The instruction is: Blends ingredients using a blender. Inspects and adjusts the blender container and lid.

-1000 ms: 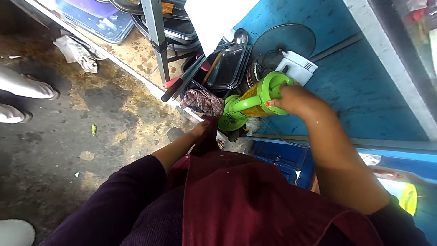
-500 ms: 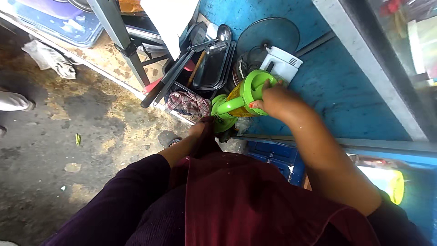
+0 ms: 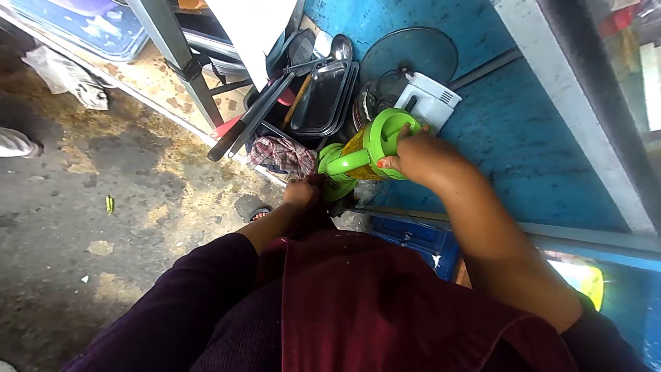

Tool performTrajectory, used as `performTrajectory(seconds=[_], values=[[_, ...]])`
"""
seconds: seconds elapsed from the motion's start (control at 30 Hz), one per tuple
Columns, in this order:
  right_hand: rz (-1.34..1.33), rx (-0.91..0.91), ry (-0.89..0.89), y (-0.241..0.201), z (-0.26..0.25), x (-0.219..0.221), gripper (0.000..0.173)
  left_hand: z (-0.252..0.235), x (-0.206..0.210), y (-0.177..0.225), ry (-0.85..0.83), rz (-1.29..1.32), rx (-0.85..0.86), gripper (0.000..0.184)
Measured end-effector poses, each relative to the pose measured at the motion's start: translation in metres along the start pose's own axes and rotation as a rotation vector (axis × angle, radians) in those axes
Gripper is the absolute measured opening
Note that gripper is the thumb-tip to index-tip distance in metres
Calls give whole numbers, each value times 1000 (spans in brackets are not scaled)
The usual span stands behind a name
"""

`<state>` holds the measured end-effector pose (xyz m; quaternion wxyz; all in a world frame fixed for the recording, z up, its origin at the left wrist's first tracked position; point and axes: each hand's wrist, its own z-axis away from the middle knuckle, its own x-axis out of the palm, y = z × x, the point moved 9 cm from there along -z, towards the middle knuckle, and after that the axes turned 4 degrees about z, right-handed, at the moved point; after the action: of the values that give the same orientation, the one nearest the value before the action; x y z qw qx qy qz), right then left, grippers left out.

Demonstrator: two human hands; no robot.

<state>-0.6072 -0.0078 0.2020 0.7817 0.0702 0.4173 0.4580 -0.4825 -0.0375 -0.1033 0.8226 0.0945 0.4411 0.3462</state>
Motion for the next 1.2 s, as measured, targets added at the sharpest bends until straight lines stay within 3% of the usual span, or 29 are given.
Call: performTrajectory(seconds=[0.47, 0.93, 1.2], values=[[11, -9, -18, -2, 0, -2, 100, 1, -7, 14, 42, -119, 153, 27], [-10, -1, -15, -1, 0, -2, 101, 7, -11, 22, -100, -168, 128, 24], [-30, 4, 11, 2, 0, 1, 102, 0, -5, 25, -76, -209, 133, 24]])
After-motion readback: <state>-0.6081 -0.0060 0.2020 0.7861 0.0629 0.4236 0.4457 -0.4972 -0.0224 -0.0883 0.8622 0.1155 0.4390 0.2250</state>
